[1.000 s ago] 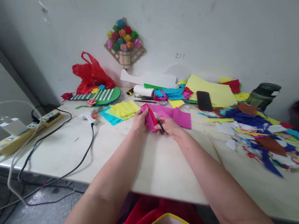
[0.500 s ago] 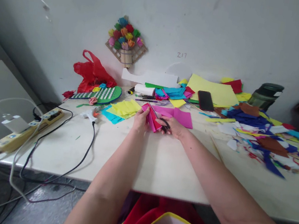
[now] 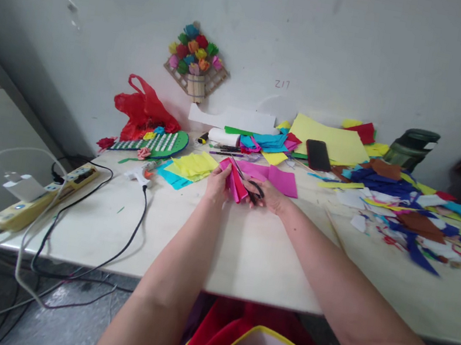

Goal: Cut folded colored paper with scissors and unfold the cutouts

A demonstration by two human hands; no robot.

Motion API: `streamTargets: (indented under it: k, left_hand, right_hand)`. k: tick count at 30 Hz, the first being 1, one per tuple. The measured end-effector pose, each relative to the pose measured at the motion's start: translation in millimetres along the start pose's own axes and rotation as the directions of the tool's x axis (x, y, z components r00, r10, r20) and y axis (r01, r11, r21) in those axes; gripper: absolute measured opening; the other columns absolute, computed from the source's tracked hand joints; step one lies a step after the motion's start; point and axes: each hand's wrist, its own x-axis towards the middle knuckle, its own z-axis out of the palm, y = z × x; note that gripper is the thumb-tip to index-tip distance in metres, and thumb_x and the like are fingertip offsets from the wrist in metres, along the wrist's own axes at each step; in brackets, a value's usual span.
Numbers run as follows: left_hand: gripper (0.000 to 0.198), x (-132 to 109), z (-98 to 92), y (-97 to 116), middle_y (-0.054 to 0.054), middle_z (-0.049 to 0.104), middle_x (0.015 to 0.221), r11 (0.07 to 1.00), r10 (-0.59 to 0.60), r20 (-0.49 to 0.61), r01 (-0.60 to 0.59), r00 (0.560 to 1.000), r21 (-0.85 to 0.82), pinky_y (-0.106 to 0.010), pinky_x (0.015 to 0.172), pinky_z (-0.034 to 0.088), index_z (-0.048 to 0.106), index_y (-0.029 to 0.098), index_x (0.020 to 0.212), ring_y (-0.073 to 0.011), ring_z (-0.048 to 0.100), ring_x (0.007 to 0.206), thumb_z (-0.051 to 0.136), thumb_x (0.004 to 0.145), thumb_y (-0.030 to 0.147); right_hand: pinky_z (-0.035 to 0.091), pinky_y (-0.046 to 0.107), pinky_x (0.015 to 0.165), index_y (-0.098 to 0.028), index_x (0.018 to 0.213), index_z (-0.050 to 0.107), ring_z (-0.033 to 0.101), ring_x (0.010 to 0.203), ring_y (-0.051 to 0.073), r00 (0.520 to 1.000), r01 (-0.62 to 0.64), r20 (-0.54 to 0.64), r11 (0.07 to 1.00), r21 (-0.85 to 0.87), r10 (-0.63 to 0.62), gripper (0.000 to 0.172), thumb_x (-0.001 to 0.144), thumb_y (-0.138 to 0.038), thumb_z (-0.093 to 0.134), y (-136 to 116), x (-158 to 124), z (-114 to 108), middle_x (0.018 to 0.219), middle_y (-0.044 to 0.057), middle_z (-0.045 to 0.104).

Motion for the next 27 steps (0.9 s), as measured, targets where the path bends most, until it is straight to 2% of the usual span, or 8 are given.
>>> streamTargets:
  k: [7, 12, 18, 22, 27]
  left_hand:
    - [0.016, 0.1, -0.2, -0.4, 0.0, 0.063, 0.061, 1.0, -0.008, -0.003, 0.008, 1.0, -0.013, -0.025, 0.062, 0.047, 0.062, 0.014, 0.073, -0.01, 0.057, 0.053, 0.073, 0.063, 0.017]
    - [0.022, 0.3, -0.8, -1.0, 0.0, 0.063, 0.062, 0.999, 0.013, 0.02, -0.014, 1.0, 0.05, -0.025, 0.063, 0.046, 0.06, 0.014, 0.073, -0.0104, 0.058, 0.054, 0.076, 0.061, 0.024]
    - [0.025, 1.3, -2.6, -1.7, 0.0, 0.062, 0.061, 0.994, 0.006, 0.021, -0.008, 1.0, 0.111, -0.024, 0.06, 0.044, 0.059, 0.015, 0.074, -0.0103, 0.056, 0.053, 0.076, 0.061, 0.028]
    - [0.026, 0.2, -4.0, -0.4, 0.002, 0.06, 0.06, 0.983, -0.019, -0.022, 0.022, 1.0, 0.18, -0.022, 0.053, 0.041, 0.059, 0.016, 0.076, -0.0091, 0.052, 0.049, 0.075, 0.061, 0.03]
    - [0.027, -0.4, -4.7, 0.4, 0.003, 0.059, 0.058, 0.979, -0.027, -0.035, 0.033, 0.999, 0.201, -0.02, 0.049, 0.038, 0.059, 0.017, 0.076, -0.0085, 0.05, 0.047, 0.075, 0.061, 0.032]
  right_hand:
    - [0.025, 0.012, 0.025, -0.015, 0.077, 0.056, 0.049, 0.032, 0.006, 0.997, -0.036, -0.074, 0.999, -0.025, 0.034, 0.025, 0.075, -0.038, 0.065, -5.3, -2.3, 7.0, 0.045, -0.003, 0.058]
    - [0.029, 0.013, 0.026, -0.016, 0.073, 0.055, 0.046, 0.03, 0.005, 0.994, -0.036, -0.099, 0.999, -0.001, 0.035, 0.025, 0.072, -0.036, 0.068, -11.4, -5.0, 10.0, 0.042, -0.005, 0.054]
    - [0.03, 0.013, 0.026, -0.015, 0.074, 0.058, 0.045, 0.03, 0.005, 0.994, -0.044, -0.099, 0.999, -0.017, 0.042, 0.024, 0.071, -0.036, 0.069, -8.4, -3.6, 6.9, 0.043, -0.005, 0.054]
    - [0.03, 0.013, 0.026, -0.015, 0.079, 0.06, 0.045, 0.03, 0.006, 0.989, -0.085, -0.128, 0.996, -0.038, 0.079, 0.023, 0.072, -0.035, 0.068, -8.1, -2.5, 7.2, 0.042, -0.005, 0.054]
    - [0.031, 0.013, 0.027, -0.014, 0.076, 0.059, 0.048, 0.033, 0.007, 0.987, -0.076, -0.145, 0.997, -0.022, 0.072, 0.023, 0.069, -0.034, 0.071, -10.4, -3.4, 9.1, 0.042, -0.005, 0.052]
